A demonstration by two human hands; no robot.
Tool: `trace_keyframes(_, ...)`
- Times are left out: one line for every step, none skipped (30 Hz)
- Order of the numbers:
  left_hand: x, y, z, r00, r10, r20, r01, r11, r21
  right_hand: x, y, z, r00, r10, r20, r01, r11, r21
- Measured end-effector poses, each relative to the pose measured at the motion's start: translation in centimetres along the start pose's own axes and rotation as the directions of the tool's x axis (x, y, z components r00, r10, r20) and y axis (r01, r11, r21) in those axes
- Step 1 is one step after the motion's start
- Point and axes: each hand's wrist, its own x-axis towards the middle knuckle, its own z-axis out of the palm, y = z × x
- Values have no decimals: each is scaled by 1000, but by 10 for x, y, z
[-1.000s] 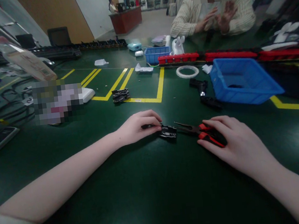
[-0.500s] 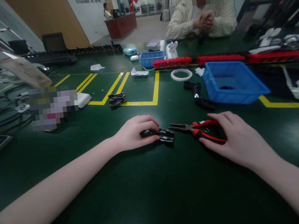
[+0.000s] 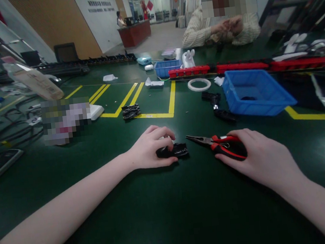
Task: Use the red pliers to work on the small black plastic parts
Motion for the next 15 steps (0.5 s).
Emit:
trace_keyframes(0, 0, 0, 1000, 7, -5, -7, 1000, 10, 0, 0, 0, 1000, -1, 0, 1, 1000, 4)
trace_keyframes(0, 0, 0, 1000, 16, -12, -16, 1000, 22, 1, 0, 0, 1000, -4, 1, 4, 1000, 14)
trace_keyframes(0, 0, -1, 999, 27, -19, -26, 999, 33, 1, -1, 1, 1000, -10, 3, 10, 1000, 25)
trace_keyframes(0, 2, -2, 999, 37, -36, -36, 999, 40, 2, -1, 1, 1000, -19, 6, 19, 999, 34)
trace_keyframes(1, 5, -3, 997, 55, -62, -53, 998, 40, 2, -1, 2, 1000, -30, 2, 30, 999, 40)
trace_keyframes(2, 9, -4, 992, 81, -96, -78, 996, 33, 2, 0, 4, 999, -41, -2, 41, 998, 46)
trace_keyframes(3, 16, -6, 983, 107, -150, -106, 994, 14, 3, 0, 5, 999, -50, -7, 51, 997, 55)
trace_keyframes(3, 26, -7, 972, 156, -176, -160, 987, -9, 2, 1, 7, 998, -59, -10, 59, 996, 70)
trace_keyframes(3, 37, -8, 957, 199, -209, -212, 977, -38, 2, 2, 8, 998, -67, -15, 68, 994, 89)
trace_keyframes(1, 50, -9, 947, 246, -208, -266, 961, -76, 2, 3, 9, 997, -74, -13, 75, 992, 106)
trace_keyframes(-1, 64, -10, 936, 292, -195, -316, 943, -105, 1, 5, 10, 997, -80, -7, 80, 989, 124)
trace_keyframes(-6, 77, -10, 939, 315, -138, -331, 937, -115, 1, 6, 10, 996, -84, 2, 83, 985, 149)
trace_keyframes(-11, 90, -9, 955, 285, -79, -292, 950, -108, 2, 8, 9, 996, -86, 16, 81, 980, 181)
trace_keyframes(-18, 102, -8, 966, 260, -5, -259, 961, -93, 3, 10, 7, 997, -74, 23, 67, 973, 221)
trace_keyframes(-24, 112, -7, 968, 240, 71, -235, 969, -75, 5, 13, 6, 999, -49, 20, 42, 965, 260)
